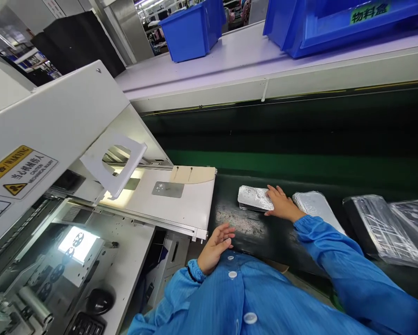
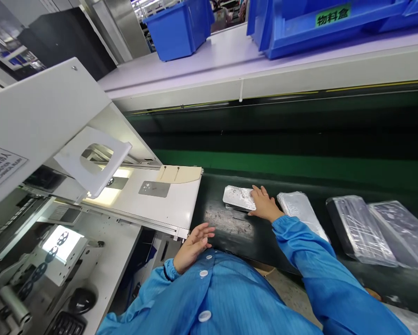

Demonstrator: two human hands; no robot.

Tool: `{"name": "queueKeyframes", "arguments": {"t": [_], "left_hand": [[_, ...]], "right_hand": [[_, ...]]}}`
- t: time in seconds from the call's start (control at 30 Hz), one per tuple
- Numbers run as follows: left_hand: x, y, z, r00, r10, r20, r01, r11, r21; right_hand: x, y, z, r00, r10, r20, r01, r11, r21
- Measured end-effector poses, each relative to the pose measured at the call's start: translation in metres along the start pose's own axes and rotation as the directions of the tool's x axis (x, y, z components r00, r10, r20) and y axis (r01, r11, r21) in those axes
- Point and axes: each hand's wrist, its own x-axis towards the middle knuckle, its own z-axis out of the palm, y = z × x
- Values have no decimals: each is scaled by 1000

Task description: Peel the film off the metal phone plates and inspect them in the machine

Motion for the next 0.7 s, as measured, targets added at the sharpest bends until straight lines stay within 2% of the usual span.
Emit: {"name": "queueKeyframes", "arguments": {"t": [0.3,0.47,0.57,0.63,0.7], "left_hand": [[0,-2,11,997,27,-75,-21,997,70],[3,-2,18,997,2,-75,4,997,78],[3,-3,22,997,-1,-80,8,997,78],[4,-4,24,997,-12,-82,18,997,73],[5,-6,25,997,-29,-78,34,997,67]], "right_hand": [[10,-5,-9,994,-100,-46,98,994,-45],[5,7,-15,995,-47,-91,48,999,2],[-18,29,-21,968,131,-215,-111,989,101],[-42,45,-20,899,331,-285,-307,943,128],[-67,57,-13,802,517,-299,-505,854,123]]}}
